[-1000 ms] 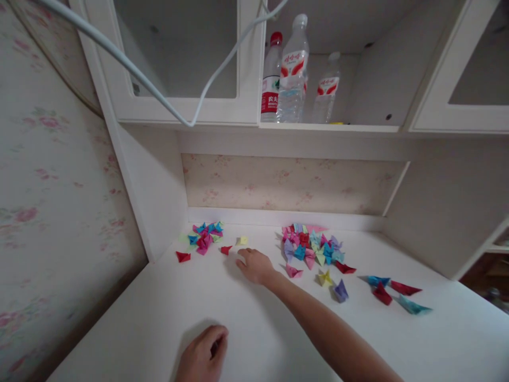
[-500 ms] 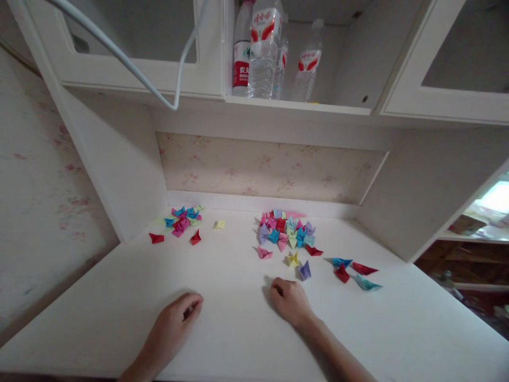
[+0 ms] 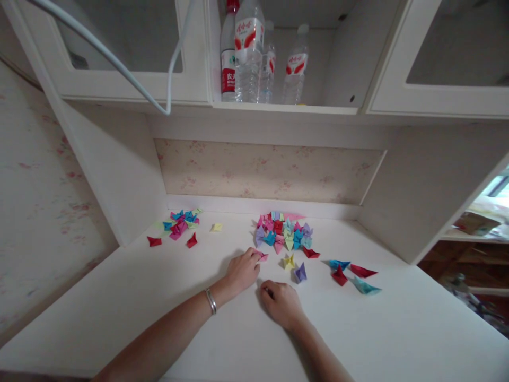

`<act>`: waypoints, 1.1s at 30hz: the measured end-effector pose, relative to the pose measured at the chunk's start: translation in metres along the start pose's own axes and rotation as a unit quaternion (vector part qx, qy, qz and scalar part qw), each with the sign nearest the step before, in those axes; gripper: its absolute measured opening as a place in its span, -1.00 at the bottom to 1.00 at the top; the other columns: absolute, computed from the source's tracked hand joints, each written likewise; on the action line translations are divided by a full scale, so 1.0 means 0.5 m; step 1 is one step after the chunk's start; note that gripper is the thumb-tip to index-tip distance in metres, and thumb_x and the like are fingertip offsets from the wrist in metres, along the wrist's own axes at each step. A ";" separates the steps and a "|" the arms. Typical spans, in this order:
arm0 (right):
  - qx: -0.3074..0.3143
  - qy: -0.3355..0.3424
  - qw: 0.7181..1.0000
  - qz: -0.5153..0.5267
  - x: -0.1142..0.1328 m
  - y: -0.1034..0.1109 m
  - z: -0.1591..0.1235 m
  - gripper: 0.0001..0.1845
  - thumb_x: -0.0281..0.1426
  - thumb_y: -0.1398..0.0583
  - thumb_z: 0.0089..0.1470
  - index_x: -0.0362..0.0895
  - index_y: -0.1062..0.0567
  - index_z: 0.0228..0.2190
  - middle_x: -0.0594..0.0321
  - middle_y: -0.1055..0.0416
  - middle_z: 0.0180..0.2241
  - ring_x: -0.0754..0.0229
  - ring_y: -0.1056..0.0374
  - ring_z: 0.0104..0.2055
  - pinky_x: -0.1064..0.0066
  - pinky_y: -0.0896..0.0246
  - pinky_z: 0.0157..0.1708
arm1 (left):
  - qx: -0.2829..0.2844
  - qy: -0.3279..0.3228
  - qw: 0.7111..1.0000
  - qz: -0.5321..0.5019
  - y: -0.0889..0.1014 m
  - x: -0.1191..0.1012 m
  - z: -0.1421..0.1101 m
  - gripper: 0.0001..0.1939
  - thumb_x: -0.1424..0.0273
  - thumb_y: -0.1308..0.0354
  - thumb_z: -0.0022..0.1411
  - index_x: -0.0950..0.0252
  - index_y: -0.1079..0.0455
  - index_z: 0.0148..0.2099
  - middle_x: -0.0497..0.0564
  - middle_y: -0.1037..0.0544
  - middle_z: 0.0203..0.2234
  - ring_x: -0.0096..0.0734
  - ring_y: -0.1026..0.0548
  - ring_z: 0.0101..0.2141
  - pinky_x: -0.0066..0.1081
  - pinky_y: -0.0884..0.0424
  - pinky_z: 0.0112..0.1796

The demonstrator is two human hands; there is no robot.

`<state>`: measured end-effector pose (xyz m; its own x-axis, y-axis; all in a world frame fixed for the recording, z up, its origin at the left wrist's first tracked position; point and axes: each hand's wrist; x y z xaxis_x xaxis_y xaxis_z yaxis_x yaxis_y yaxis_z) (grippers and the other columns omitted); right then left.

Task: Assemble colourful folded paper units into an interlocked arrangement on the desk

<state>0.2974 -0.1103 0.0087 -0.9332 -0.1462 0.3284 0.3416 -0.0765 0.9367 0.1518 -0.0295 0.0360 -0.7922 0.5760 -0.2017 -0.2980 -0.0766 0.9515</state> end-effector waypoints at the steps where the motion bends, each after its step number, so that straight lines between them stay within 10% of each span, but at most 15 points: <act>1: 0.005 -0.004 1.000 -0.001 0.000 0.001 0.001 -0.73 -0.35 -0.02 0.18 -0.05 -0.53 -0.34 0.26 -0.56 -0.37 0.21 -0.44 -0.33 0.45 0.05 -0.42 | -0.001 0.010 1.000 0.007 -0.005 -0.002 0.004 -0.63 0.39 0.08 0.32 0.11 -0.29 0.13 0.05 -0.40 -0.06 -0.33 -0.47 -0.14 -0.39 -0.38 -0.20; 22: 0.010 0.001 1.000 0.013 0.005 0.015 -0.005 -0.70 -0.35 -0.01 0.19 -0.02 -0.54 -0.31 0.27 -0.57 -0.32 0.21 -0.45 -0.28 0.46 -0.02 -0.38 | 0.036 -0.084 0.992 0.088 0.013 0.011 0.030 -0.65 0.45 0.17 0.36 0.16 -0.33 0.07 0.10 -0.44 -0.07 -0.28 -0.48 -0.14 -0.33 -0.39 -0.17; 28: 0.017 0.003 1.000 0.009 0.007 0.016 -0.006 -0.70 -0.33 -0.01 0.19 -0.01 -0.54 -0.29 0.28 -0.56 -0.31 0.21 -0.45 -0.27 0.47 -0.03 -0.37 | 0.076 -0.116 0.983 0.118 0.050 0.129 -0.010 -0.64 0.50 0.16 0.32 0.14 -0.36 0.02 0.09 -0.45 -0.10 -0.25 -0.51 -0.20 -0.26 -0.40 -0.18; 33: 0.011 0.001 1.000 0.010 0.008 0.014 -0.007 -0.71 -0.32 -0.01 0.20 0.00 -0.53 -0.27 0.29 -0.56 -0.30 0.21 -0.44 -0.28 0.47 -0.04 -0.37 | 0.010 0.113 0.988 0.104 0.128 0.283 0.023 -0.68 0.49 0.09 0.27 0.20 -0.42 -0.05 0.14 -0.47 -0.10 -0.16 -0.49 -0.15 -0.16 -0.36 -0.10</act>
<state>0.2962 -0.1149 0.0160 -0.9259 -0.1491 0.3471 0.3578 -0.0514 0.9324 0.0266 0.0566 0.0710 -0.9344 0.3533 -0.0454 -0.1070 -0.1567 0.9818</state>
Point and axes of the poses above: each hand's wrist, its own z-axis towards the middle knuckle, its own y-axis out of the back of the hand, x = y × z
